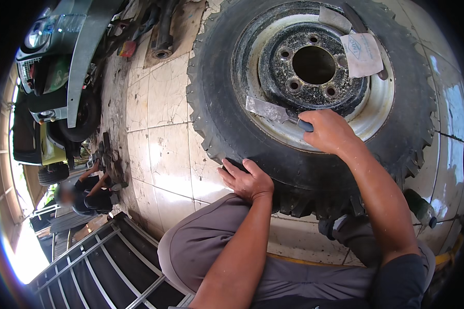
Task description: The person uses a scraper tool to clean the inner rim area of a large vehicle tire. They repeatedly scrape the surface between the tire bead and the metal rim, holding the tire steady with their left hand while working with the right hand.
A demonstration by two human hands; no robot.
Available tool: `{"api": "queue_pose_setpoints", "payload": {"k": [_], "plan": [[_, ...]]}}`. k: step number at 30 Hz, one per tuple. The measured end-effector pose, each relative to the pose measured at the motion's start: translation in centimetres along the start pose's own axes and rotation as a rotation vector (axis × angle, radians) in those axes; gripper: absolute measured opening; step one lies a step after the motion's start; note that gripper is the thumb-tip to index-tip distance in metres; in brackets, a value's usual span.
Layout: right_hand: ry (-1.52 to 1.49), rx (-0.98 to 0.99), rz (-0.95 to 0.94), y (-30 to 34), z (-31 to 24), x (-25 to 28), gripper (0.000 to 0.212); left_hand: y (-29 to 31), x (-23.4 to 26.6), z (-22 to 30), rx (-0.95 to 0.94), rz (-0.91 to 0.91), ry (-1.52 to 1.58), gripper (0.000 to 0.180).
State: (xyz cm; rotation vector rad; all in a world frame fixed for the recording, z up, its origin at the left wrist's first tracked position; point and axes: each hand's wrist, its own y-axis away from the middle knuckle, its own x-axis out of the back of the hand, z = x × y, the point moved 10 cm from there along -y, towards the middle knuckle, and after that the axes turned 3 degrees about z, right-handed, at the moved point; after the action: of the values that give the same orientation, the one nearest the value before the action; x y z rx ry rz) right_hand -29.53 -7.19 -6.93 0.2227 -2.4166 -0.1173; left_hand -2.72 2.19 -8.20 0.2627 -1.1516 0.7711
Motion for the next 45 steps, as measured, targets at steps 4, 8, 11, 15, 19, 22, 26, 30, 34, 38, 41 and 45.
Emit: {"api": "queue_pose_setpoints", "payload": {"k": [4,8,11,15,19,22,26,30,34,38,41,45], "plan": [[-0.104,-0.084,0.013,-0.3,0.6,0.2,0.023,0.0,-0.2,0.1,0.001,-0.006,0.013,0.067],[-0.055,-0.054,-0.094,-0.4,0.4,-0.2,0.033,-0.1,-0.2,-0.3,0.005,-0.004,-0.007,0.067],[-0.101,-0.099,-0.074,-0.2,0.3,-0.3,0.025,0.0,-0.3,0.0,-0.010,-0.001,0.022,0.067],[-0.158,-0.019,-0.058,-0.1,0.7,-0.9,0.024,0.0,0.0,0.1,0.003,-0.006,0.007,0.067],[-0.159,-0.113,-0.018,-0.4,1.2,-0.1,0.025,0.0,-0.1,0.2,-0.008,0.005,0.021,0.067],[-0.158,-0.063,-0.226,0.0,0.4,-1.6,0.025,-0.2,-0.1,-0.1,-0.015,0.009,0.006,0.067],[-0.175,-0.143,-0.101,0.0,0.7,-0.3,0.024,0.1,-0.4,0.1,-0.010,-0.003,0.029,0.067],[-0.199,-0.055,-0.096,0.1,0.5,-0.9,0.022,-0.1,-0.3,-0.1,-0.009,-0.006,0.000,0.067],[-0.208,-0.220,-0.040,0.1,0.9,-0.2,0.023,-0.1,-0.3,0.1,-0.002,-0.004,0.024,0.067],[-0.233,-0.235,-0.272,0.7,-0.1,-1.9,0.025,-0.1,0.0,-0.3,0.006,-0.003,-0.012,0.068],[-0.251,-0.161,-0.119,0.5,0.4,-1.3,0.026,0.1,-0.2,0.1,-0.002,-0.017,0.020,0.068],[-0.251,-0.086,-0.092,0.3,0.3,-1.6,0.028,0.0,-0.1,0.0,0.000,-0.010,0.003,0.068]]}}
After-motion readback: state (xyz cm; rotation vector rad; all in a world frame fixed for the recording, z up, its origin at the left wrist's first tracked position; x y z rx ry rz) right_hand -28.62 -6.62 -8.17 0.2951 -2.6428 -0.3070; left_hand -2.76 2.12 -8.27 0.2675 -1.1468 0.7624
